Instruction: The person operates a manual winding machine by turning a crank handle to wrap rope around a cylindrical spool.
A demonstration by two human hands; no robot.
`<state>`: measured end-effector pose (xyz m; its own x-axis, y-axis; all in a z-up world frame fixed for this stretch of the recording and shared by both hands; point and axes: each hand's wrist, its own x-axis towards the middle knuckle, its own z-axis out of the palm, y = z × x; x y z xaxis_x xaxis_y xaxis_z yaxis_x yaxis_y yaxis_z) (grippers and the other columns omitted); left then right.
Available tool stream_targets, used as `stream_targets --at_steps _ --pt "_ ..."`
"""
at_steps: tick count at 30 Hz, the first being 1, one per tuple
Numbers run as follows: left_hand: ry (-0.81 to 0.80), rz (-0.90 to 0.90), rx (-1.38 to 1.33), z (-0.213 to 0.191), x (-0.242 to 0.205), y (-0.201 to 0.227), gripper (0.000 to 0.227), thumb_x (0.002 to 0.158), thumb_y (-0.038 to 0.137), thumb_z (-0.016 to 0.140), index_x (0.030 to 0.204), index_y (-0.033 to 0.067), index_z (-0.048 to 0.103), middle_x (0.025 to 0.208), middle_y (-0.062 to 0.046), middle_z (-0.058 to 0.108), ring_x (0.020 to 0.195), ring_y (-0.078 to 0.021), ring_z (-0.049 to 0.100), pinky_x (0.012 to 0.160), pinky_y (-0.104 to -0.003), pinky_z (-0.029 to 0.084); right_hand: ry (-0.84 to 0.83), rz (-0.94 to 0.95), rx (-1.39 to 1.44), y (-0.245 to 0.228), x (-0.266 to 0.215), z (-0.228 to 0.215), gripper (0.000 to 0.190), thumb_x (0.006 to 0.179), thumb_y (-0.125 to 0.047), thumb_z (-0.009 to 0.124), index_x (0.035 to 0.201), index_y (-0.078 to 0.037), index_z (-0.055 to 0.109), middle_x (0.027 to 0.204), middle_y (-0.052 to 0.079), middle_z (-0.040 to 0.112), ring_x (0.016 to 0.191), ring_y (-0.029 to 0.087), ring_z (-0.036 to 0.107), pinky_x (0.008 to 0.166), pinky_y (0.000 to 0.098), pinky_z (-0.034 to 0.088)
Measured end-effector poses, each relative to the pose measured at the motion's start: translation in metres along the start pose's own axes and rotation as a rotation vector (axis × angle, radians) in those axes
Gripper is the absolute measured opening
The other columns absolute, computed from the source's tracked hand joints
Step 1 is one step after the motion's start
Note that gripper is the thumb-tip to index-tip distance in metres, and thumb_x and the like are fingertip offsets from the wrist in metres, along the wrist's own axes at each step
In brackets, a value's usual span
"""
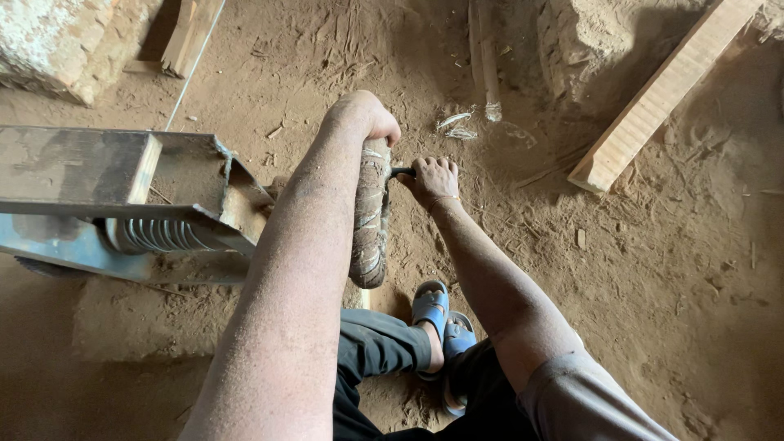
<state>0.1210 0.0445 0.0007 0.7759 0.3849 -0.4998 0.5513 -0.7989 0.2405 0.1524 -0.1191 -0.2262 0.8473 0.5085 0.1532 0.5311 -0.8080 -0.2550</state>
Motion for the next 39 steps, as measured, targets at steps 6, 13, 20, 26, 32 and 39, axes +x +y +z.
stream_targets --at_steps 6,13,20,26,32,39 --pt "-0.142 -0.008 0.09 0.0 0.028 0.003 0.03 0.075 0.033 0.074 0.099 0.0159 0.081 0.105 -0.011 0.077 0.088 -0.0244 0.073 0.086 -0.044 0.058 -0.007 0.008 0.011 0.0 -0.009 0.004 0.053 0.091 -0.066 0.062 0.108 -0.016 0.069 0.112 0.01 0.067 0.113 0.033 0.057 0.103 0.0504 0.034" --pt "-0.267 -0.046 0.151 0.001 0.057 0.005 0.03 0.072 0.038 0.074 0.089 0.015 0.081 0.099 -0.01 0.08 0.08 -0.0243 0.073 0.081 -0.045 0.057 -0.048 0.034 0.037 -0.001 -0.017 0.01 0.052 0.092 -0.067 0.06 0.106 -0.018 0.07 0.11 0.009 0.067 0.112 0.032 0.057 0.103 0.0479 0.036" --pt "-0.111 0.008 0.077 0.001 0.038 -0.001 0.036 0.07 0.035 0.077 0.099 0.0143 0.081 0.106 -0.012 0.078 0.09 -0.0257 0.073 0.088 -0.044 0.058 -0.031 0.015 0.049 0.003 -0.013 0.009 0.051 0.091 -0.066 0.061 0.107 -0.018 0.07 0.111 0.009 0.068 0.115 0.033 0.057 0.103 0.0495 0.035" --pt "0.095 0.015 -0.08 0.005 0.008 -0.008 0.054 0.071 0.039 0.083 0.117 0.0115 0.077 0.126 -0.015 0.072 0.101 -0.0285 0.069 0.096 -0.044 0.056 -0.06 0.028 0.063 0.0 -0.007 0.001 0.051 0.091 -0.067 0.061 0.107 -0.019 0.069 0.113 0.009 0.068 0.116 0.033 0.057 0.104 0.0499 0.035" --pt "0.413 0.018 -0.333 0.033 -0.077 -0.019 0.104 0.089 0.042 0.074 0.164 0.0107 0.008 0.15 -0.031 0.043 0.088 -0.0268 0.076 0.058 -0.032 0.061 -0.027 0.001 0.057 0.0 0.008 -0.01 0.05 0.092 -0.065 0.061 0.108 -0.019 0.07 0.114 0.009 0.068 0.115 0.032 0.057 0.104 0.05 0.034" --pt "0.718 0.233 -0.198 0.108 -0.127 -0.043 0.11 0.088 0.023 0.081 0.166 0.0192 0.003 0.13 -0.035 0.05 0.094 -0.0344 0.072 0.06 -0.032 0.062 0.015 -0.008 0.026 0.0 0.009 -0.007 0.05 0.091 -0.065 0.063 0.108 -0.02 0.072 0.114 0.01 0.068 0.118 0.033 0.056 0.104 0.0506 0.035"
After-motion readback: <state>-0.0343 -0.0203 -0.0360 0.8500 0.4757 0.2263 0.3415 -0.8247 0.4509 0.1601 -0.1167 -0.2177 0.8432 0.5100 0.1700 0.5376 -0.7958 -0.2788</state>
